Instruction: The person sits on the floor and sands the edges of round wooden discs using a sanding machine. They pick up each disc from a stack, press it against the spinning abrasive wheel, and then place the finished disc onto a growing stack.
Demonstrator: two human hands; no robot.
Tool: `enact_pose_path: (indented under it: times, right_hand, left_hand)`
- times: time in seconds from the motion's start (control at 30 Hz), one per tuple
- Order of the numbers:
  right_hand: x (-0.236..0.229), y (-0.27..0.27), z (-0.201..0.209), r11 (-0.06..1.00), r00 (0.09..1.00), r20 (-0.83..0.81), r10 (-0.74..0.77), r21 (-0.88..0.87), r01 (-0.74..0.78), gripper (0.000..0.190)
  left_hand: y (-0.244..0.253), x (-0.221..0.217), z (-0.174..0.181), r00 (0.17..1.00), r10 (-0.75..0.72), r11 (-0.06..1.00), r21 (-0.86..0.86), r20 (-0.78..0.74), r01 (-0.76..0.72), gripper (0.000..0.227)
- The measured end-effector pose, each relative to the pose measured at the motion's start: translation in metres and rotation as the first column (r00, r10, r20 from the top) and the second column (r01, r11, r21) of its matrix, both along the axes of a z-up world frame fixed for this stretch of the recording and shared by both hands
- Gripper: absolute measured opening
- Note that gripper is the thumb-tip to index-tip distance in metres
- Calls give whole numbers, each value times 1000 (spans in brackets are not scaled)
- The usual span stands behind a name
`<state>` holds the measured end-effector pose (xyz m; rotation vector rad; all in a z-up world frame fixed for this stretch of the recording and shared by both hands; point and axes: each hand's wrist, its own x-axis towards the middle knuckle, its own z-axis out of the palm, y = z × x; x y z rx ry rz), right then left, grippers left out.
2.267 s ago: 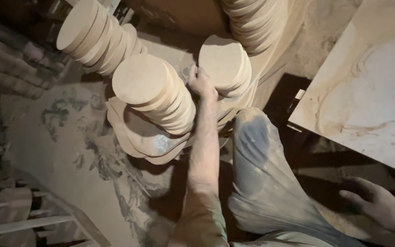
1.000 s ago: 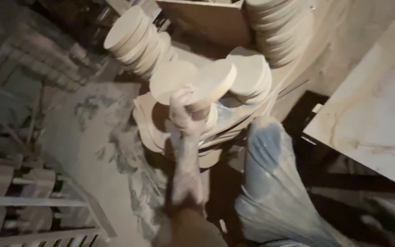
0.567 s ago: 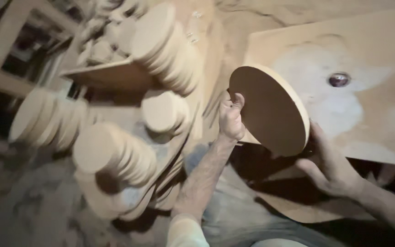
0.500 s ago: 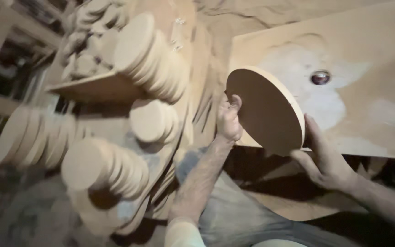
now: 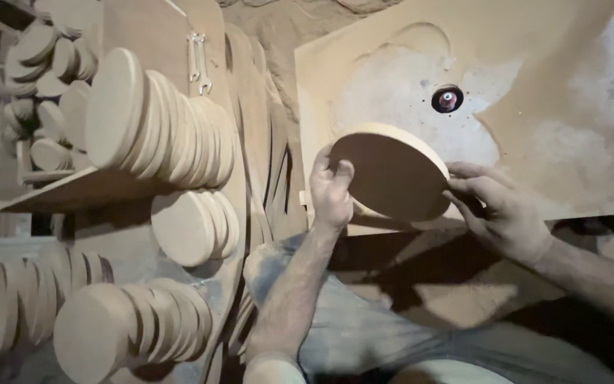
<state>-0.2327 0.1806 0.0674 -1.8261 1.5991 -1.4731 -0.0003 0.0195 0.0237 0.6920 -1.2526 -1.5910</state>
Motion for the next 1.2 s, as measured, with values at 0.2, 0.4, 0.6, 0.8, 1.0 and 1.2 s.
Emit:
enact_pose_path:
  times: [0.2, 0.4, 0.6, 0.8, 1.0, 1.2]
  right_hand:
    - [-3, -8, -5, 966, 994, 100, -49, 258, 21, 53]
    - [-22, -10, -21, 977, 978, -120, 169, 148, -151, 54]
    - [-23, -26, -44, 961, 828, -491, 271, 185, -206, 48]
    - [-22, -29, -33, 886, 452, -805, 384, 459, 64, 64]
    - [-6, -10, -18, 703, 881, -412, 233, 697, 140, 60]
    - [9, -5, -31, 843, 745, -650, 153, 479, 244, 100]
  left_hand:
    - [6, 14, -10, 994, -107, 963, -246, 11, 107, 32]
    - [-3, 26, 53, 780, -360, 652, -459, 512, 603, 62]
    - [-1, -2, 53, 359, 14, 582, -299, 933, 756, 102]
    - [-23, -6, 21, 405, 34, 533, -360, 914, 766, 105]
    - [-44, -10, 7, 431, 10, 342, -408, 902, 846, 131]
    - [-69, -22, -7, 419, -48, 311, -385, 907, 869, 133]
